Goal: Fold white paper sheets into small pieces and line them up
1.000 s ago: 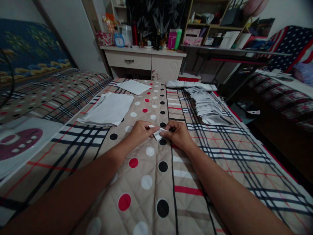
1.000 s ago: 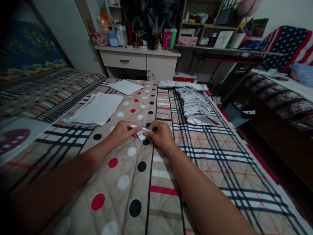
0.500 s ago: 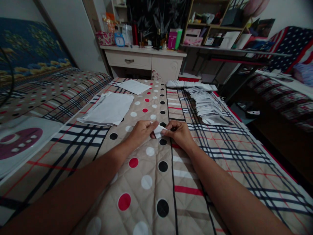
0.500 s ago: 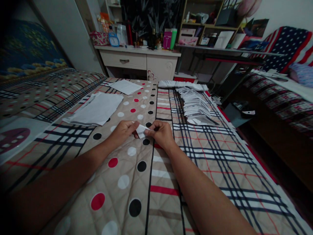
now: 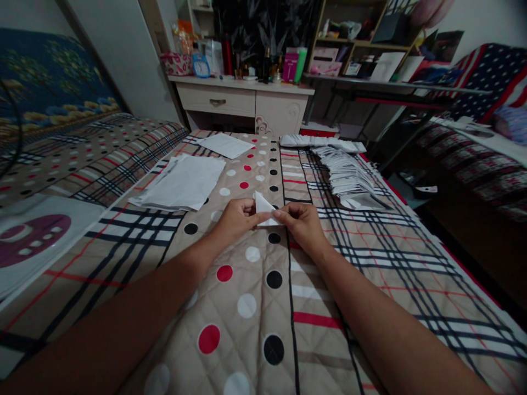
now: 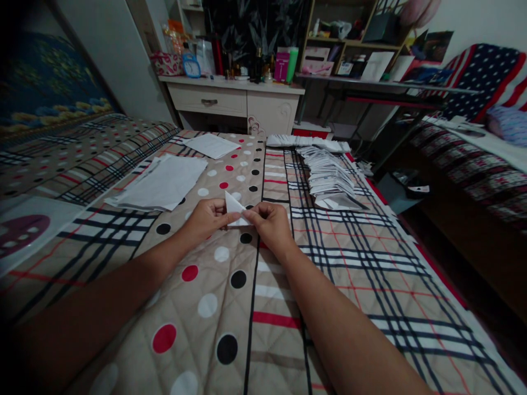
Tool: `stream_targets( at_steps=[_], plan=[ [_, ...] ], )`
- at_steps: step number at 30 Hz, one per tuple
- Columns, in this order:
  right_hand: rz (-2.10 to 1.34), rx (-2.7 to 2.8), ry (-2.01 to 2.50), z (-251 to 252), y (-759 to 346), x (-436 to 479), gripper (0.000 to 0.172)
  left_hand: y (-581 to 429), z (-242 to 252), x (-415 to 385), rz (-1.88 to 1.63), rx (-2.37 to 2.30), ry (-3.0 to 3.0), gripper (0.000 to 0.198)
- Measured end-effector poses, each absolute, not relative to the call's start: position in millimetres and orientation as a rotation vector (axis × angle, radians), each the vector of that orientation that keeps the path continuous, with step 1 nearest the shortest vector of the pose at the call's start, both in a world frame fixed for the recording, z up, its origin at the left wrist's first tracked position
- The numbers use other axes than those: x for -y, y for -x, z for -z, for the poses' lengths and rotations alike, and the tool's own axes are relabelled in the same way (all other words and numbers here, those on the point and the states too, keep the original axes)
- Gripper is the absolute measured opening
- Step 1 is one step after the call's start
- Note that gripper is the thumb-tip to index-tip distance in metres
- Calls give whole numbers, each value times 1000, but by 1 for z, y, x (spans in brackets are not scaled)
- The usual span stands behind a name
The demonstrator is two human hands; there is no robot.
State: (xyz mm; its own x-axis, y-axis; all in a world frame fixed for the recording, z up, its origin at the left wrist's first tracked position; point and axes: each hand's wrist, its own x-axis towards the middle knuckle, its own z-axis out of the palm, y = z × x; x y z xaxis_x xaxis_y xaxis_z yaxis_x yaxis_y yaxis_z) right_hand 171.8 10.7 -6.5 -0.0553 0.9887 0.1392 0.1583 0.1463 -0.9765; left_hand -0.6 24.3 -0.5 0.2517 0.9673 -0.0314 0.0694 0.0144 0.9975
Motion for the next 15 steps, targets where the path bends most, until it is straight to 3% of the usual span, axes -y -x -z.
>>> stream_targets(
  at_steps=[6, 10, 15],
  plan=[
    [-1038, 1314, 1195, 5, -167, -7, 26, 2, 1, -27, -877, -1079, -1332, 20],
    [-1239, 1281, 1144, 6, -168, -10, 27, 5, 1, -27, -921, -1183, -1317, 20],
    [-1206, 1257, 1211, 4, -169, -11, 27, 4, -2, -26, -917, -1194, -1318, 23]
  ],
)
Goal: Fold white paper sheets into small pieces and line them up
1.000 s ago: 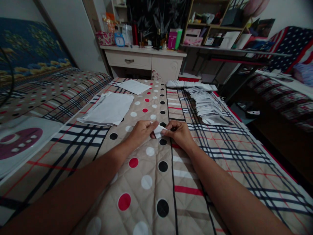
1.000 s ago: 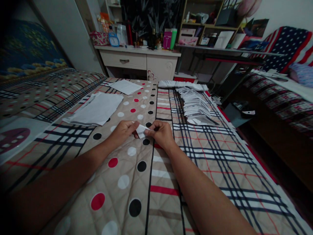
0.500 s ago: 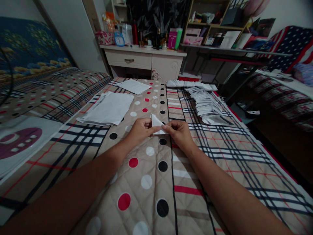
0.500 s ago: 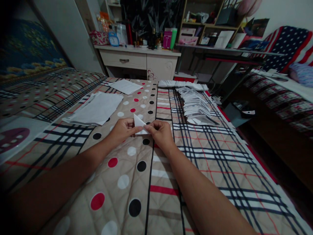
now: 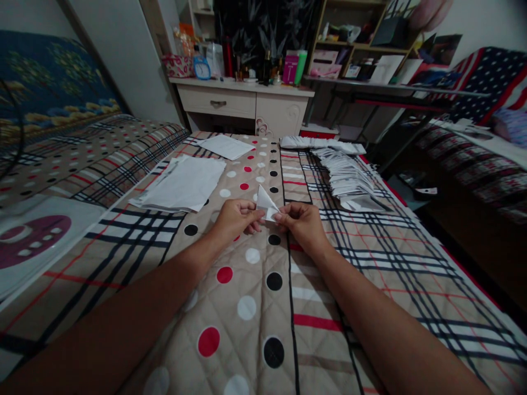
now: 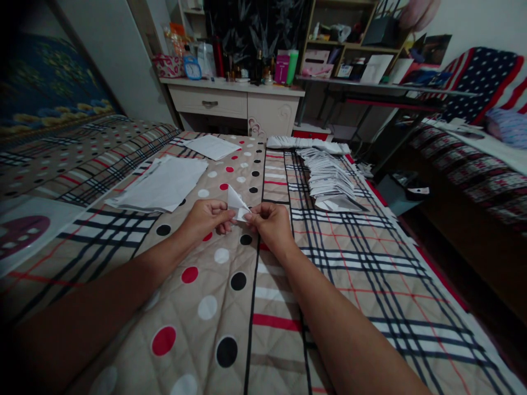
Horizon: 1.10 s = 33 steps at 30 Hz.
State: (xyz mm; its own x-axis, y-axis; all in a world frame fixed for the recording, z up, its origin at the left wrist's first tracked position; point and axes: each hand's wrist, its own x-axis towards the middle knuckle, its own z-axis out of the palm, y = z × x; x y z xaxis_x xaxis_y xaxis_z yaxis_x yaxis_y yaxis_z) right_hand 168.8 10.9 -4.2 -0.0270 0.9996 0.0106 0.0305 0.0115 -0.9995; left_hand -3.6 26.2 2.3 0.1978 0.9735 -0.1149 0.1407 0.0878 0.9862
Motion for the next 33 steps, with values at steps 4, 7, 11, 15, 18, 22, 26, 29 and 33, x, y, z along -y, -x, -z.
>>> stream_targets(
  at_steps=[4, 7, 11, 15, 18, 22, 26, 29, 33],
  plan=[
    [-1130, 1293, 1246, 6, -166, -8, 26, 3, -4, -25, -909, -1204, -1314, 20],
    [-1085, 1378, 1239, 9, -164, -7, 28, 4, -4, -26, -887, -1232, -1362, 24],
    [-1025, 1513, 1251, 14, -163, -7, 34, 5, -3, -26, -776, -1209, -1417, 30],
    [-879, 1630, 1262, 12, -162, -5, 33, 2, -4, -23, -628, -1174, -1487, 29],
    [-804, 1652, 1214, 9, -162, -2, 40, 1, -4, -20, -568, -1153, -1535, 29],
    [-840, 1588, 1235, 8, -162, 0, 49, 0, -4, -17, -528, -1098, -1573, 28],
    [-924, 1466, 1280, 10, -162, -3, 55, 0, -2, -15, -528, -1065, -1618, 25],
    [-1098, 1341, 1225, 10, -163, -5, 53, 0, 1, -17, -571, -1075, -1581, 24],
    [-1301, 1296, 1099, 12, -164, -7, 46, 2, 4, -22, -676, -1105, -1495, 27]
  ],
)
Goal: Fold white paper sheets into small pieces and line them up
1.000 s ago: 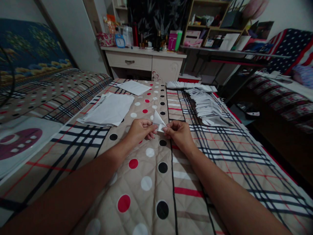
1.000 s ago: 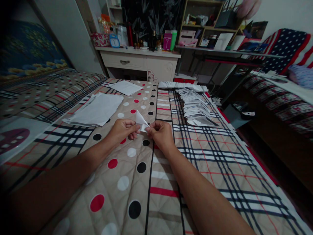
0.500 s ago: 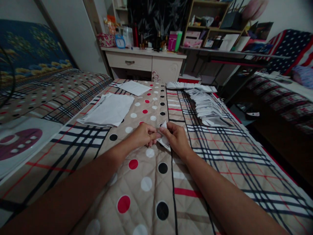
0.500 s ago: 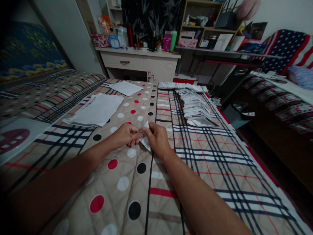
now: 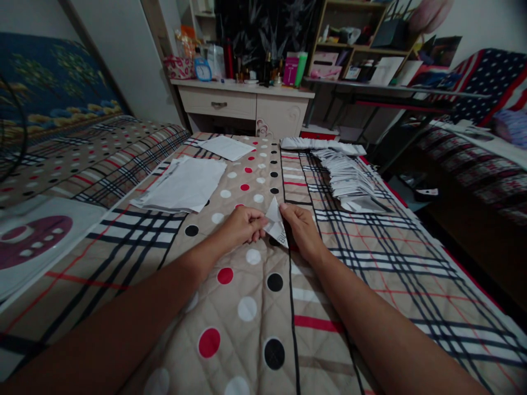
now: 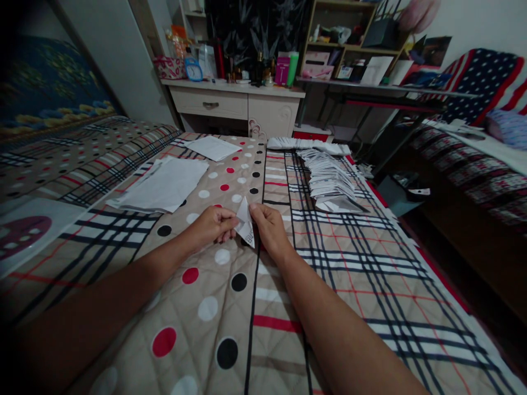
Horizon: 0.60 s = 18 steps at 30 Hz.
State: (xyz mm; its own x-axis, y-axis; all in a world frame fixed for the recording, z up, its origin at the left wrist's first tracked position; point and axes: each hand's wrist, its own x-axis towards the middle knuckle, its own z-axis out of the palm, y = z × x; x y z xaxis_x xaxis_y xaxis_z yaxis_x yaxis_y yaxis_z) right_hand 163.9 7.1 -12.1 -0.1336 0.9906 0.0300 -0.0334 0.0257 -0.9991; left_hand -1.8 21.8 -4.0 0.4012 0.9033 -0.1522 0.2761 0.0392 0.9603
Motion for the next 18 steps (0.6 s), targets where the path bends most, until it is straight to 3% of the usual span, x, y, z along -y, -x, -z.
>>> stream_targets(
  at_steps=[12, 18],
  plan=[
    [-1423, 1286, 967, 11, -167, -10, 19, 3, 6, -27, -797, -1127, -1339, 21],
    [-1454, 1261, 1022, 10, -169, -12, 21, 3, 5, -27, -793, -1075, -1357, 13]
  ],
)
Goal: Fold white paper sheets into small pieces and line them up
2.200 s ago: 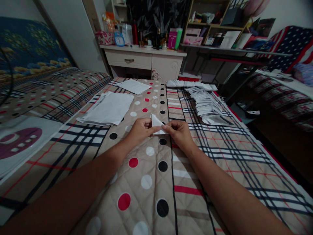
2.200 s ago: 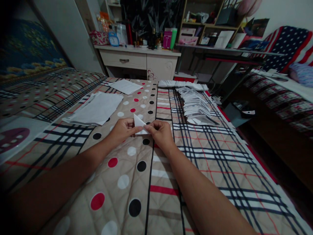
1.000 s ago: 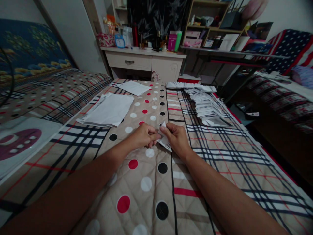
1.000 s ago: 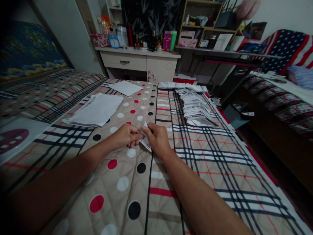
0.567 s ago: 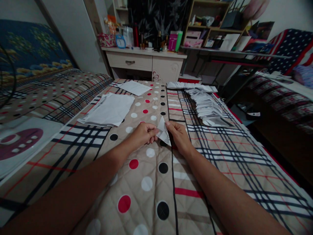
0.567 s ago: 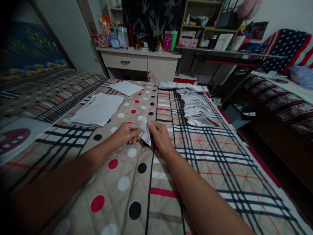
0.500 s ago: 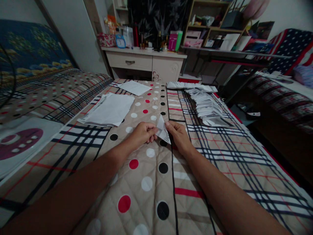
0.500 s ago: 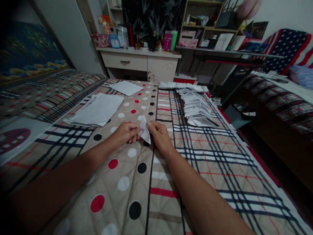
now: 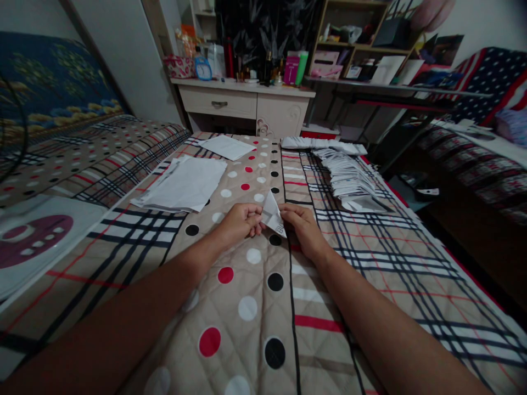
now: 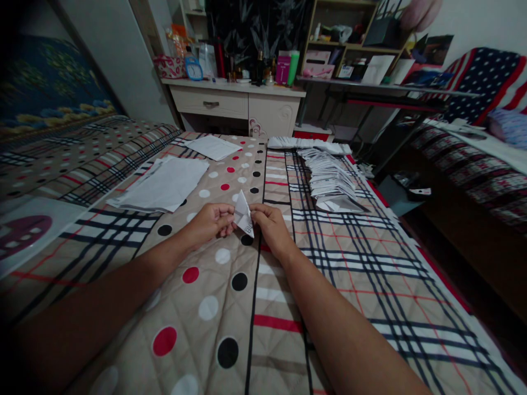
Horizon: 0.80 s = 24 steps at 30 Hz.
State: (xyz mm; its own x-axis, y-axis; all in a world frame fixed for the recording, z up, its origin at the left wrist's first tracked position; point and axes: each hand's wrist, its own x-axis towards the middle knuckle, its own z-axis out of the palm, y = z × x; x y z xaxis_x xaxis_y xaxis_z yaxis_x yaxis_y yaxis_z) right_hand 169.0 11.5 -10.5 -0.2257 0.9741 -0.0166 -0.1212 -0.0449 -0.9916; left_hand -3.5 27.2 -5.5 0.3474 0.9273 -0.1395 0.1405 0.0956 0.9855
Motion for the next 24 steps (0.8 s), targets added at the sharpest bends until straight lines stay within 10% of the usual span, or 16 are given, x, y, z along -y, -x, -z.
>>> stream_targets(
  at_steps=[24],
  plan=[
    [-1413, 1279, 1008, 12, -169, -10, 39, 6, 5, -28, -632, -1104, -1577, 21]
  ],
)
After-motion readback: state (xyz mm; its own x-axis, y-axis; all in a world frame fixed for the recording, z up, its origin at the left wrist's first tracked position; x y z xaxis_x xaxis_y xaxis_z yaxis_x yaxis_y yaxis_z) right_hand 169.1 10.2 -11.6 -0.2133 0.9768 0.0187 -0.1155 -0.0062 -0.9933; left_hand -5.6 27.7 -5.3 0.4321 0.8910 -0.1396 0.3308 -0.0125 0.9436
